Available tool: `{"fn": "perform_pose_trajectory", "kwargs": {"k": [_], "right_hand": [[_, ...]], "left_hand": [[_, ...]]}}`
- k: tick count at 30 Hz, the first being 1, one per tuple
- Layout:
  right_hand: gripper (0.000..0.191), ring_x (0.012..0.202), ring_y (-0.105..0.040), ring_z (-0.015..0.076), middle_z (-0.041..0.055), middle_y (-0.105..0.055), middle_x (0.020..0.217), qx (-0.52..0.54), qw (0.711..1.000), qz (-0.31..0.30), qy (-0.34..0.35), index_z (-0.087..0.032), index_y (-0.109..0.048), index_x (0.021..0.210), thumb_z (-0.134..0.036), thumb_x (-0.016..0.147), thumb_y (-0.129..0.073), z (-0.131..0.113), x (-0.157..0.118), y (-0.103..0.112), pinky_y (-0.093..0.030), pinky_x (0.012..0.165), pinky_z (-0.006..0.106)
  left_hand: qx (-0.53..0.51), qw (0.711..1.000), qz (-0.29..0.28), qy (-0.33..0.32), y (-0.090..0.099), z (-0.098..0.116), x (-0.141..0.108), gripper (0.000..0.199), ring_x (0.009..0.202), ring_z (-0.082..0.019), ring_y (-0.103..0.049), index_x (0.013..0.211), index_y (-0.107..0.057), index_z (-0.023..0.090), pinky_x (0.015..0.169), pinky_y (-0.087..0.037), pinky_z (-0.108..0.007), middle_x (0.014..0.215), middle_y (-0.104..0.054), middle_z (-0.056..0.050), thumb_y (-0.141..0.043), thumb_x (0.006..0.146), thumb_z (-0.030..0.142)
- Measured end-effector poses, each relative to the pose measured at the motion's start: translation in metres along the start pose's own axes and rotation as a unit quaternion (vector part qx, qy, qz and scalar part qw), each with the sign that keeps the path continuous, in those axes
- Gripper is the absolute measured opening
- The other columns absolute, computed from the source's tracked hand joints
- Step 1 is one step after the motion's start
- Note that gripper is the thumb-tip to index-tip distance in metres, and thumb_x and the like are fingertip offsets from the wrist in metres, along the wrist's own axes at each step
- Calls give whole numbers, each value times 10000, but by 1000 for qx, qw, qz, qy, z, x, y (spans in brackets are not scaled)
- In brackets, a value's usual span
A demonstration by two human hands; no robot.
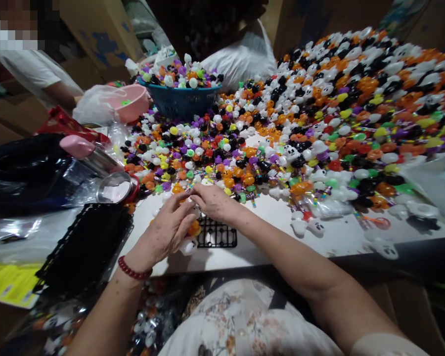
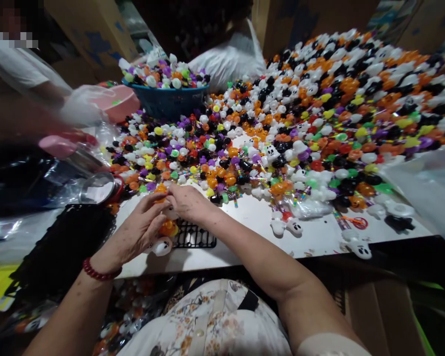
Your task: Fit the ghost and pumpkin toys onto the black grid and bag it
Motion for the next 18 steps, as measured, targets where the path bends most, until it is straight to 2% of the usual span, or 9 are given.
{"fn": "perform_pose_trajectory", "kwargs": {"k": [3,6,9,11,14,16,18], "right_hand": [[260,834,-620,208,72,-686,907,36,998,2,-54,-172,-539,1180,-292,1006,-388,0,-4,-12,-421,729,287],[352,940,-641,215,84,-697,994,91,991,4,-93,-187,-458,1331,-325,1025,-349,5,-10,-23,-450,817,310],[425,1037,-639,192,76,-692,1103,153,984,12,-94,-217,-371,1434,-331,1024,-362,15,-18,-28,-461,901,315],[400,1076,-626,174,78,-670,1171,167,982,40,-75,-212,-412,1400,-305,1012,-394,22,-26,-22,-464,929,303],[265,1039,-616,191,102,-644,1154,69,989,114,-63,-180,-539,1217,-262,973,-480,37,-43,1,-473,910,317],[192,934,-614,211,113,-624,1078,-45,981,156,-105,-169,-566,1100,-278,943,-542,52,-59,17,-489,827,337],[212,869,-599,224,116,-594,1042,-139,959,180,-170,-168,-559,1042,-310,897,-620,71,-74,29,-485,746,340]], "left_hand": [[5,1000,-9,-8,-1,-3,2,354,1390,-226,-384,1280,-522,201,1157,-365,-430,1474,-421,-115,-325,1010,319],[24,1000,-4,-7,-5,-9,2,370,1320,-250,-471,1255,-548,201,1119,-402,-464,1399,-523,-117,-340,1002,372],[42,999,7,-16,-10,-13,2,390,1247,-261,-533,1207,-586,206,1070,-440,-481,1304,-602,-114,-318,1001,401],[49,998,11,-28,-12,-14,3,397,1232,-264,-544,1187,-599,210,1054,-450,-482,1277,-616,-114,-308,1000,405],[51,998,10,-29,-12,-12,5,377,1222,-261,-544,1166,-609,219,1044,-452,-474,1249,-621,-106,-324,999,401],[50,998,13,-21,-11,-12,5,363,1201,-250,-549,1184,-610,230,1029,-462,-454,1239,-612,-98,-338,1001,387],[50,998,22,-18,-10,-11,5,365,1165,-245,-560,1200,-617,238,995,-482,-438,1228,-604,-100,-345,1001,380]]}}
Point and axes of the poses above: each hand's wrist, its own x-axis towards the middle knuckle, its own y-axis out of the back of the hand, z = x × y, the point moved 2 cm from there along x, towards the middle knuckle
